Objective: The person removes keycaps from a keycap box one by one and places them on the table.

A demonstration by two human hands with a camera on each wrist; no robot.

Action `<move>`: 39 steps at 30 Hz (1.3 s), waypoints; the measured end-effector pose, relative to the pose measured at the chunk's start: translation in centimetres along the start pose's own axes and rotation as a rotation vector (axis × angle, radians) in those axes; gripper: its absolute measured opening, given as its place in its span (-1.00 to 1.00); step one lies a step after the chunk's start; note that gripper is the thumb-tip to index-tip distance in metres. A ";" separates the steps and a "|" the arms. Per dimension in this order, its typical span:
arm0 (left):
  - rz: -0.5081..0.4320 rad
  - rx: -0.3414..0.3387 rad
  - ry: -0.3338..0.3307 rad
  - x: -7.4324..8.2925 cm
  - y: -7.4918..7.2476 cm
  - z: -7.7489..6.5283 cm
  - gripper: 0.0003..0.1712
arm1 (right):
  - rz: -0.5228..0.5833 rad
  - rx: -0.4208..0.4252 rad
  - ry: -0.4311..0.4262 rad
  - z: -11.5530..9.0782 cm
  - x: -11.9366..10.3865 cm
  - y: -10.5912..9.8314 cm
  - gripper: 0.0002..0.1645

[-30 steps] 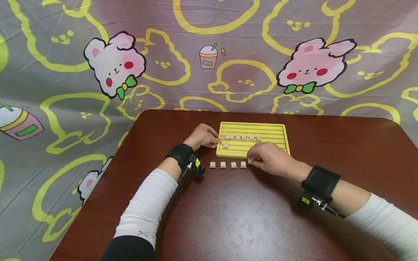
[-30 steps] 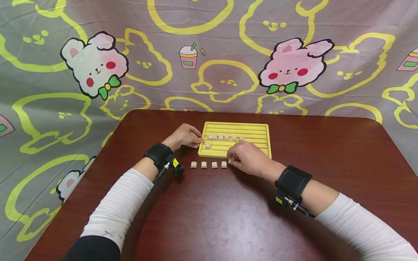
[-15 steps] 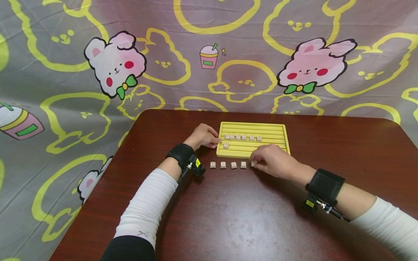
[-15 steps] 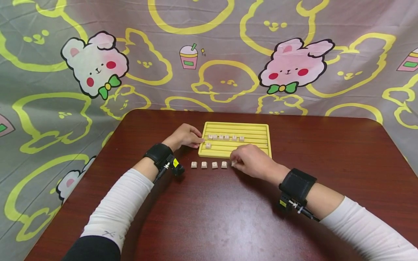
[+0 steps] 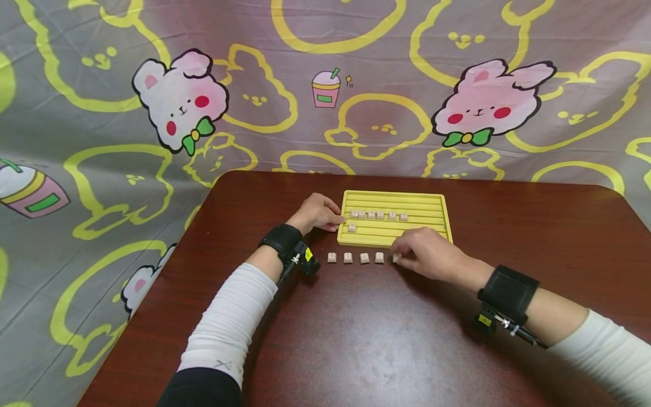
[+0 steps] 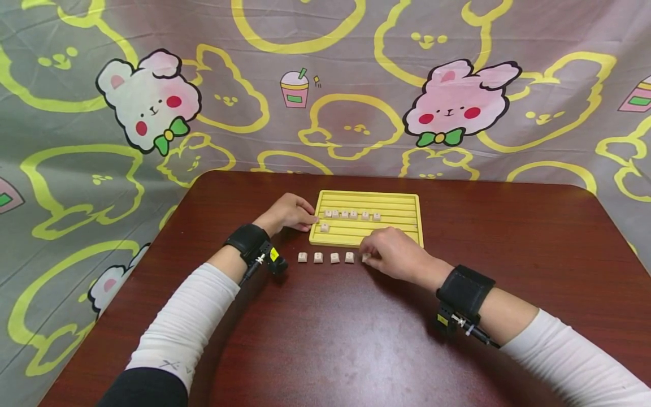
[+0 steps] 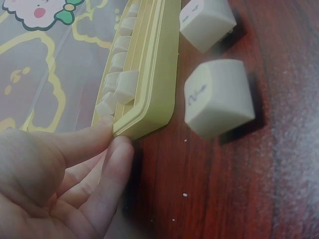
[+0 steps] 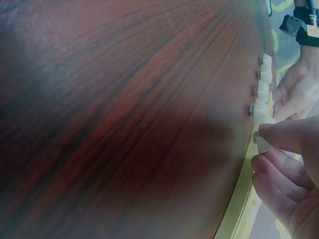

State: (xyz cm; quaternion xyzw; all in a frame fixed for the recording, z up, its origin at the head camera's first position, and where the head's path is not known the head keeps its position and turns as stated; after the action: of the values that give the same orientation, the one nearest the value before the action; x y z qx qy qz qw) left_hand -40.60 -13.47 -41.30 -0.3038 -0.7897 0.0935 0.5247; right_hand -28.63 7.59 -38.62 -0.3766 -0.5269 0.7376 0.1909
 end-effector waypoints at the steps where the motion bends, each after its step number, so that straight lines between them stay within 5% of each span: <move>1: 0.001 0.000 0.001 0.0 0.0 0.0 -0.65 | 0.000 -0.001 0.002 0.0 0.0 0.0 -0.83; 39: -0.011 0.007 -0.012 -0.2 0.0 0.6 -0.65 | 0.022 -0.038 0.024 0.3 0.3 0.7 -0.81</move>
State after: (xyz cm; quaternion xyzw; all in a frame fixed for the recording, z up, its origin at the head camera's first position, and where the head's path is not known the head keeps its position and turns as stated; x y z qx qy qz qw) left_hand -41.09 -13.52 -41.76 -0.2970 -0.7943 0.0950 0.5214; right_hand -28.91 7.33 -39.30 -0.3947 -0.5342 0.7251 0.1820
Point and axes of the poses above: each hand's wrist, its own z-axis towards the middle knuckle, its own y-axis out of the palm, x = y × z, the point moved 6 cm from there along z, towards the middle knuckle, and after that the axes turned 1 degree about z, right-handed, at the moved point
